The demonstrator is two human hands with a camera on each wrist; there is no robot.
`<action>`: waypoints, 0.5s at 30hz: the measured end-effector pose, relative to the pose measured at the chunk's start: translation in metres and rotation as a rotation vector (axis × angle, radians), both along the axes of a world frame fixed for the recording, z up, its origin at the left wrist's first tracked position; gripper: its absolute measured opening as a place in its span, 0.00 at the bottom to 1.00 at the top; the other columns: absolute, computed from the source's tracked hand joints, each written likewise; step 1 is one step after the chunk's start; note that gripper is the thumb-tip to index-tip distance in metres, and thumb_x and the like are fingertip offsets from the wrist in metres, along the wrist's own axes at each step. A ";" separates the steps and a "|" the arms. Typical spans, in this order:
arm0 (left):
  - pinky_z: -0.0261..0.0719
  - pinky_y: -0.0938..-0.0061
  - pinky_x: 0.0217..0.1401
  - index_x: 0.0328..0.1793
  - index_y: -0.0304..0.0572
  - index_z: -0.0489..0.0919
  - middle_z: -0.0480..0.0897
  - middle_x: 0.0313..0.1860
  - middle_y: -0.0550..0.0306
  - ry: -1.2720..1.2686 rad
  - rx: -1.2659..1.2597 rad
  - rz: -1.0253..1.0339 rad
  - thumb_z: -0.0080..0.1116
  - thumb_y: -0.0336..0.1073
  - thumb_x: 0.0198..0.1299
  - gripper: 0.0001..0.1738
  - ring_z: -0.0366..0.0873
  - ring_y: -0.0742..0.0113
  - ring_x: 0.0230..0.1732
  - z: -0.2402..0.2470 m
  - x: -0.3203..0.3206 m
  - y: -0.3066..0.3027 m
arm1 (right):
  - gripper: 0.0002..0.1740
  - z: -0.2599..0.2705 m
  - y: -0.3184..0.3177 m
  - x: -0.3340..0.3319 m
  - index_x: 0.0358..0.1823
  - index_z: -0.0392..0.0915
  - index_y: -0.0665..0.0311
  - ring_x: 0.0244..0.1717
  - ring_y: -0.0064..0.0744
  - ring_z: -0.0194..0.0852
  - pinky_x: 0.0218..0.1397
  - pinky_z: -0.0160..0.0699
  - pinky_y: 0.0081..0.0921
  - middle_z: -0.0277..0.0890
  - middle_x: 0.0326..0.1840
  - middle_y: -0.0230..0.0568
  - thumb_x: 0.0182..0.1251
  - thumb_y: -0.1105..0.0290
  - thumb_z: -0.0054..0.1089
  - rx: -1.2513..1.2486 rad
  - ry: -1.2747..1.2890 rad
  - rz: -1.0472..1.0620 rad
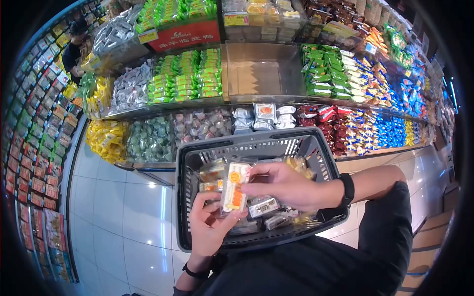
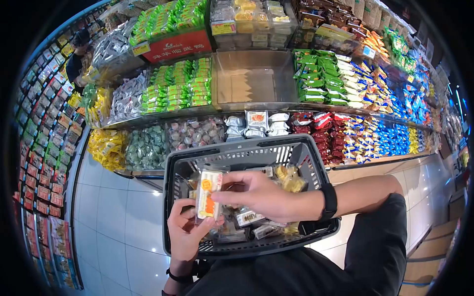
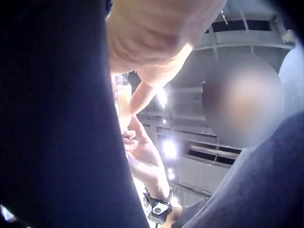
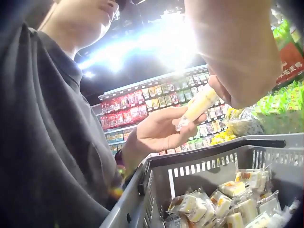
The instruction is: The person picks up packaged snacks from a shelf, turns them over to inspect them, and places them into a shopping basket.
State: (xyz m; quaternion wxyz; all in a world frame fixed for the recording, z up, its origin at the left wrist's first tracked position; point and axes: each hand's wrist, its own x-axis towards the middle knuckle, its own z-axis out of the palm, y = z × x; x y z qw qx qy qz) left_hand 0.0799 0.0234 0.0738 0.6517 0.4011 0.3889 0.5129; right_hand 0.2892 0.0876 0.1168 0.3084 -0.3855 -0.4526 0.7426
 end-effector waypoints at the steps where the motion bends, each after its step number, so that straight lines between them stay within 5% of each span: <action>1: 0.89 0.60 0.60 0.64 0.31 0.63 0.81 0.57 0.31 -0.002 -0.006 -0.005 0.62 0.15 0.63 0.27 0.85 0.50 0.58 0.000 0.002 0.001 | 0.17 0.000 -0.004 -0.005 0.55 0.83 0.66 0.41 0.16 0.77 0.48 0.76 0.19 0.83 0.47 0.30 0.73 0.62 0.68 0.028 -0.024 -0.004; 5: 0.87 0.64 0.61 0.68 0.33 0.61 0.81 0.59 0.37 0.102 0.074 0.032 0.64 0.17 0.62 0.31 0.86 0.54 0.55 0.003 0.003 -0.003 | 0.21 0.024 0.021 -0.004 0.57 0.82 0.70 0.45 0.20 0.79 0.50 0.80 0.25 0.86 0.45 0.36 0.75 0.58 0.65 0.335 -0.404 0.113; 7: 0.84 0.70 0.59 0.69 0.32 0.65 0.84 0.56 0.44 0.268 0.236 0.214 0.63 0.20 0.62 0.30 0.87 0.60 0.49 -0.004 -0.005 -0.008 | 0.20 0.029 0.072 0.010 0.55 0.83 0.71 0.45 0.23 0.83 0.49 0.83 0.28 0.87 0.44 0.41 0.76 0.60 0.64 0.541 -0.395 -0.047; 11: 0.83 0.71 0.50 0.45 0.31 0.82 0.88 0.40 0.47 0.786 0.266 0.537 0.62 0.20 0.62 0.06 0.88 0.60 0.41 -0.030 -0.041 -0.027 | 0.20 0.067 0.221 0.062 0.47 0.85 0.69 0.43 0.38 0.89 0.50 0.85 0.34 0.88 0.43 0.49 0.63 0.59 0.72 1.107 -0.900 -0.098; 13: 0.84 0.73 0.46 0.45 0.30 0.81 0.87 0.41 0.47 0.873 0.372 0.587 0.57 0.19 0.66 0.05 0.87 0.64 0.39 -0.037 -0.045 -0.034 | 0.16 0.073 0.279 0.069 0.41 0.85 0.68 0.40 0.44 0.87 0.49 0.86 0.37 0.86 0.38 0.52 0.60 0.62 0.70 1.294 -1.334 0.042; 15: 0.83 0.69 0.41 0.42 0.33 0.83 0.87 0.35 0.48 1.022 0.431 0.689 0.59 0.19 0.62 0.06 0.87 0.59 0.34 -0.040 -0.046 -0.036 | 0.15 0.030 0.348 0.084 0.37 0.84 0.67 0.41 0.55 0.84 0.48 0.84 0.45 0.84 0.37 0.54 0.55 0.63 0.69 1.529 -1.456 0.084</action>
